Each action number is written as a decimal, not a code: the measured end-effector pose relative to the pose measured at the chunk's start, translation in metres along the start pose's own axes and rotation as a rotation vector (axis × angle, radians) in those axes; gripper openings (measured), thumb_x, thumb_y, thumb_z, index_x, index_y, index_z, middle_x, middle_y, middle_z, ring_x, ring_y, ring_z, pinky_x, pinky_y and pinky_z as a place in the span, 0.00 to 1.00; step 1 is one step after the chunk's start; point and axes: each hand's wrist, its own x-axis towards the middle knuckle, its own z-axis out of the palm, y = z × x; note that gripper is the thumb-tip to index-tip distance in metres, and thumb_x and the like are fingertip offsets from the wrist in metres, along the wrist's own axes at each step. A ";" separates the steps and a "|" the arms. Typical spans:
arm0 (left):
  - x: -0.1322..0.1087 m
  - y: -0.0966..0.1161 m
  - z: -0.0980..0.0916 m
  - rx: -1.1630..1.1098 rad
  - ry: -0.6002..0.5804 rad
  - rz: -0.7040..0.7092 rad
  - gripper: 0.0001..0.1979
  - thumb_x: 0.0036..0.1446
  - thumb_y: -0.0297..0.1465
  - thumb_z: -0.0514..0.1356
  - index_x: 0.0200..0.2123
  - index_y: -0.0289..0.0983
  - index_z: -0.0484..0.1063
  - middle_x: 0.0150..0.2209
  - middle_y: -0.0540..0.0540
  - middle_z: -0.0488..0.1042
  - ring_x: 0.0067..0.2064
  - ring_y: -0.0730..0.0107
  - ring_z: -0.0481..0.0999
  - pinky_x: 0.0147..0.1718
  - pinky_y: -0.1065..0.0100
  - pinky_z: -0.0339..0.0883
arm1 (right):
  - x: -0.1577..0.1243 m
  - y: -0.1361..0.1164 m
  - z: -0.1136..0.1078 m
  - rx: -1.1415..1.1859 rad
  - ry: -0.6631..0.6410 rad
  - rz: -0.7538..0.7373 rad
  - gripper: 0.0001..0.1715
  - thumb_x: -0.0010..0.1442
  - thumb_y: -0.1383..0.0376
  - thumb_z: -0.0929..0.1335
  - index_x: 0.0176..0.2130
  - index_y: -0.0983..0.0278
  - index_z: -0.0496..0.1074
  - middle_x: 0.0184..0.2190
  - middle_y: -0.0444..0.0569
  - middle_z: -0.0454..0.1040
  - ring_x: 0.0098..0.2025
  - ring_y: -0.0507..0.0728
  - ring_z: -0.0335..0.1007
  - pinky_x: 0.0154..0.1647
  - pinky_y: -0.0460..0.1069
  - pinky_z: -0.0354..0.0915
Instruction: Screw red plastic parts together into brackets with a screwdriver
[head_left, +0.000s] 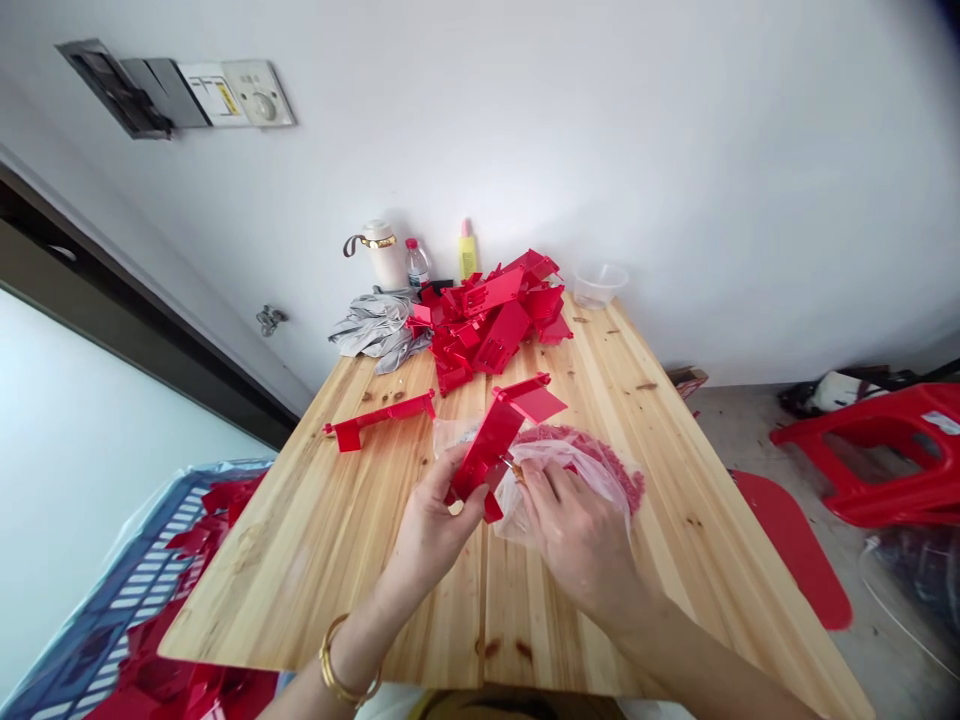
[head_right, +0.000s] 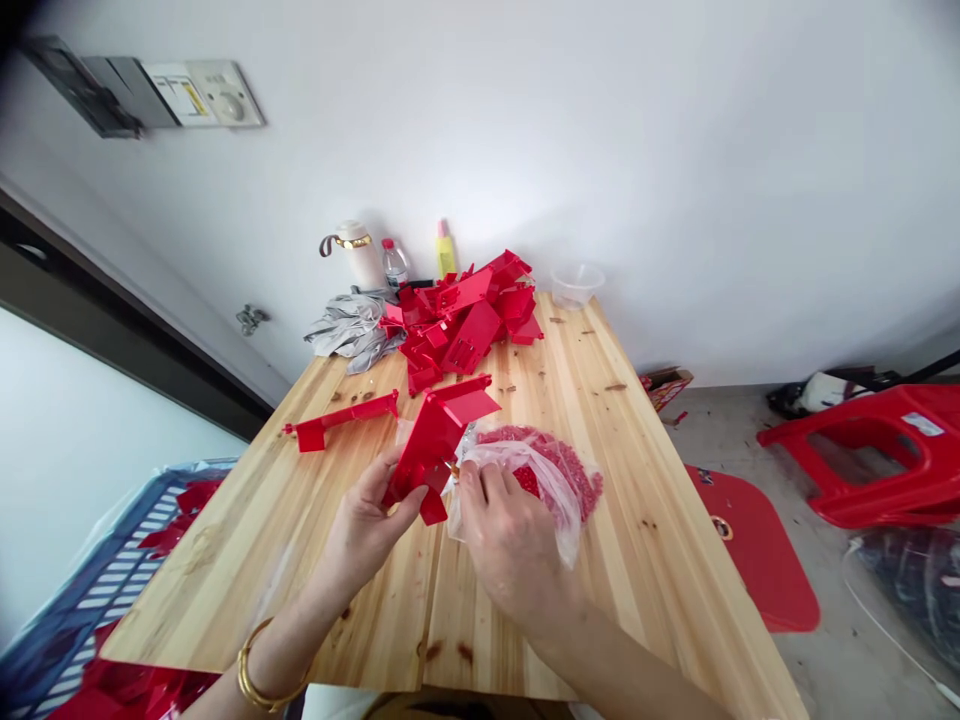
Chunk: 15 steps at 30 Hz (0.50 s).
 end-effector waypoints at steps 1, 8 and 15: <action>0.000 0.000 0.000 0.011 0.001 -0.005 0.18 0.58 0.27 0.60 0.52 0.43 0.71 0.39 0.50 0.79 0.35 0.72 0.78 0.37 0.72 0.72 | 0.001 0.001 -0.001 -0.021 -0.004 -0.022 0.12 0.68 0.72 0.64 0.49 0.68 0.74 0.34 0.52 0.77 0.32 0.58 0.75 0.28 0.51 0.63; -0.008 0.002 0.005 0.120 0.070 0.061 0.15 0.59 0.29 0.59 0.51 0.42 0.70 0.37 0.51 0.78 0.31 0.74 0.75 0.32 0.73 0.69 | 0.010 0.001 -0.008 0.057 -0.025 0.008 0.12 0.69 0.70 0.62 0.45 0.68 0.75 0.30 0.50 0.76 0.28 0.57 0.74 0.24 0.49 0.60; -0.013 -0.002 0.003 0.280 0.107 0.197 0.17 0.58 0.25 0.59 0.51 0.43 0.69 0.32 0.53 0.77 0.27 0.76 0.72 0.28 0.75 0.66 | 0.024 0.008 -0.016 0.942 -0.379 0.277 0.19 0.72 0.63 0.58 0.32 0.62 0.69 0.22 0.41 0.73 0.22 0.51 0.70 0.24 0.44 0.63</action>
